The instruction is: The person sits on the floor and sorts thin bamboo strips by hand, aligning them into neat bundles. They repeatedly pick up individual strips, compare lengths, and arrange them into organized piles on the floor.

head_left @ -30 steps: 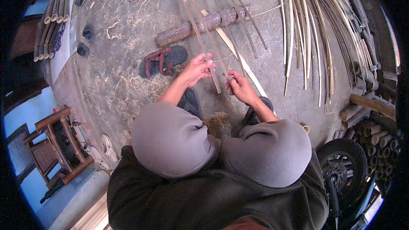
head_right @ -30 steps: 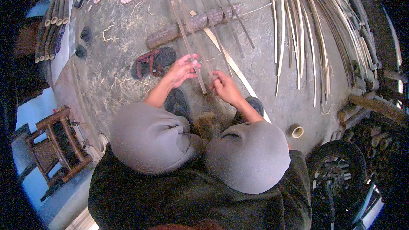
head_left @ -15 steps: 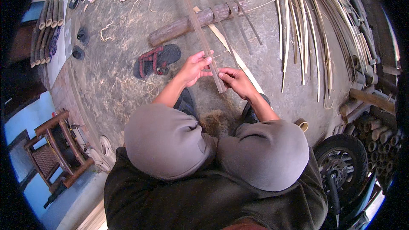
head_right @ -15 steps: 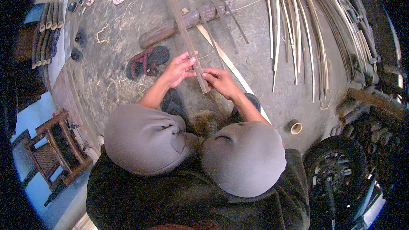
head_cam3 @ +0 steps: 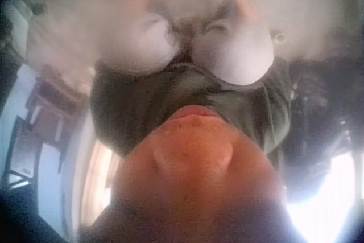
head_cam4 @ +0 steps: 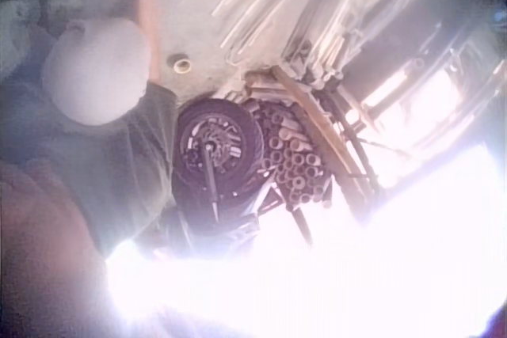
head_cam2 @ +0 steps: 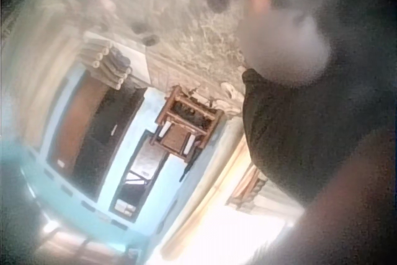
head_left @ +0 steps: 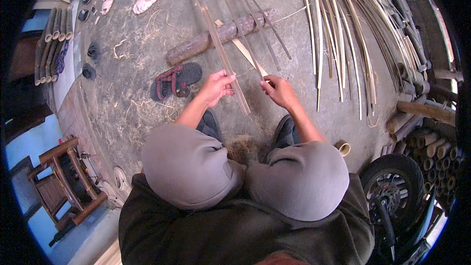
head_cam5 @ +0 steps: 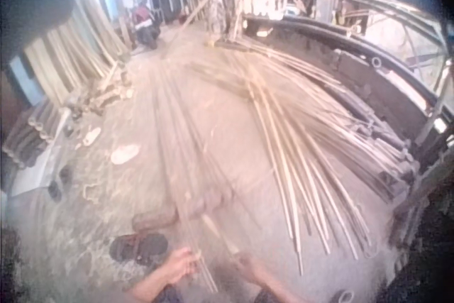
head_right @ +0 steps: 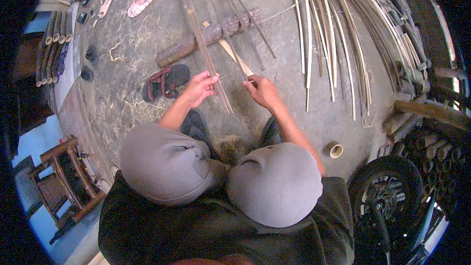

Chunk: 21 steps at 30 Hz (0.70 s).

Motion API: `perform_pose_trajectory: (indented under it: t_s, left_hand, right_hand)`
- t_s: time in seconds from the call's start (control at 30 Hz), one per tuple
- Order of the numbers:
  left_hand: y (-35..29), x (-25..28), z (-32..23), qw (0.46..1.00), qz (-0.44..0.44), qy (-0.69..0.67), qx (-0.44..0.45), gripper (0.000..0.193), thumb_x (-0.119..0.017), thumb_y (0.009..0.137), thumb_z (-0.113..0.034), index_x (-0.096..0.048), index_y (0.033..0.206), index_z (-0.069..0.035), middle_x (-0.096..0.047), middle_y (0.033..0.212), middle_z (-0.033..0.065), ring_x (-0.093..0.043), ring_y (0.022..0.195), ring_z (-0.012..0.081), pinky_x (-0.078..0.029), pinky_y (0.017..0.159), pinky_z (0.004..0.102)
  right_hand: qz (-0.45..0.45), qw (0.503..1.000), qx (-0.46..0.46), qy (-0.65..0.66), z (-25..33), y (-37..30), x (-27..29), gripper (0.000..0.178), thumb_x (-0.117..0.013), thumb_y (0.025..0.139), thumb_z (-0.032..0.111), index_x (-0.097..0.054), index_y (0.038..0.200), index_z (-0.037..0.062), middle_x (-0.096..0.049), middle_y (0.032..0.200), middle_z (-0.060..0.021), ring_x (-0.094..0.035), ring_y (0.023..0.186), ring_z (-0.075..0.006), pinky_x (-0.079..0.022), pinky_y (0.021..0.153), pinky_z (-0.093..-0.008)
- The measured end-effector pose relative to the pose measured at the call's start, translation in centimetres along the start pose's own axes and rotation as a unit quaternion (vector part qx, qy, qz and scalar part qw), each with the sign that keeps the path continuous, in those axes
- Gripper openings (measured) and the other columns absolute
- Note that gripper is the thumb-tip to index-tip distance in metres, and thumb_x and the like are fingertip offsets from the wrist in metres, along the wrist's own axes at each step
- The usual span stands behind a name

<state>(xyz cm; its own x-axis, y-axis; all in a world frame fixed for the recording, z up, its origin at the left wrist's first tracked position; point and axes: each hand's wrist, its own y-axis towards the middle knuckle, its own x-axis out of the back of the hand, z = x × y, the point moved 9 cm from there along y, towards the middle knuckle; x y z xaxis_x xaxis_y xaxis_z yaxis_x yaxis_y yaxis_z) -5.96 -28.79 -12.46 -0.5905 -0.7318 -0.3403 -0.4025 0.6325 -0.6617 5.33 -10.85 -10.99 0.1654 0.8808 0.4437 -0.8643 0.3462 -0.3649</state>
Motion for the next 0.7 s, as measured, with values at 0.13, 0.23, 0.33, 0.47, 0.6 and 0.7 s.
perform_pose_trajectory:
  t_s: [0.13, 0.23, 0.33, 0.47, 0.6, 0.7]
  left_hand:
    - [-0.3, 0.0, 0.1, 1.000, 0.013, -0.007, -0.016, 0.031, -0.057, 0.097, -0.030, -0.059, 0.117, -0.006, -0.063, 0.098, 0.0024, -0.061, 0.087, 0.0129, -0.052, 0.075, 0.0307]
    - [-0.7, -0.1, -0.4, 0.999, -0.001, -0.043, 0.009, 0.041, -0.052, 0.099, -0.039, -0.057, 0.121, -0.004, -0.063, 0.098, 0.0039, -0.060, 0.083, 0.0130, -0.051, 0.074, 0.0299]
    - [-0.7, -0.6, -0.2, 0.997, 0.020, -0.056, 0.045, 0.047, -0.049, 0.100, -0.043, -0.057, 0.122, -0.003, -0.063, 0.096, 0.0055, -0.059, 0.078, 0.0129, -0.051, 0.067, 0.0284]
    - [-0.5, -0.3, -0.8, 0.994, -0.032, 0.108, -0.004, 0.048, -0.050, 0.099, -0.043, -0.056, 0.123, -0.003, -0.062, 0.094, 0.0062, -0.057, 0.076, 0.0124, -0.050, 0.060, 0.0272]
    - [-0.4, 0.2, -0.4, 0.996, -0.034, 0.078, -0.004, 0.047, -0.051, 0.099, -0.043, -0.057, 0.123, -0.002, -0.061, 0.095, 0.0058, -0.058, 0.077, 0.0117, -0.051, 0.058, 0.0270]
    - [-0.5, -0.3, -1.0, 0.998, -0.035, 0.057, -0.019, 0.043, -0.051, 0.099, -0.041, -0.059, 0.118, -0.002, -0.062, 0.094, 0.0059, -0.058, 0.077, 0.0118, -0.051, 0.059, 0.0265]
  right_hand:
    - [0.150, 0.962, 0.053, 0.220, 7.2, -3.1, -2.0, 0.022, -0.065, 0.092, 0.021, -0.069, 0.104, 0.0038, -0.068, 0.093, -0.0088, -0.065, 0.085, -0.0173, -0.051, 0.075, -0.0302]
    - [0.123, 0.974, 0.141, 0.130, 7.1, -3.9, -3.2, 0.019, -0.067, 0.090, 0.021, -0.070, 0.101, 0.0061, -0.057, 0.116, -0.0102, -0.058, 0.099, -0.0197, -0.048, 0.083, -0.0329]
    - [0.144, 0.972, 0.129, 0.129, 5.3, -3.8, -5.3, 0.018, -0.066, 0.091, 0.022, -0.068, 0.097, 0.0053, -0.063, 0.095, -0.0105, -0.059, 0.085, -0.0201, -0.047, 0.076, -0.0346]
    - [0.199, 0.973, 0.093, 0.073, 6.3, -4.0, -6.1, 0.018, -0.061, 0.094, 0.019, -0.063, 0.097, 0.0020, -0.063, 0.072, -0.0083, -0.059, 0.071, -0.0162, -0.045, 0.066, -0.0334]
    - [0.165, 0.970, 0.037, 0.173, 6.1, -4.1, -5.1, 0.016, -0.059, 0.096, 0.017, -0.061, 0.100, 0.0017, -0.063, 0.079, -0.0036, -0.057, 0.073, -0.0104, -0.046, 0.064, -0.0275]
    - [0.161, 0.949, 0.005, 0.272, 4.6, -4.1, -5.9, 0.016, -0.062, 0.095, 0.016, -0.060, 0.100, 0.0018, -0.063, 0.081, -0.0037, -0.058, 0.073, -0.0099, -0.047, 0.064, -0.0262]
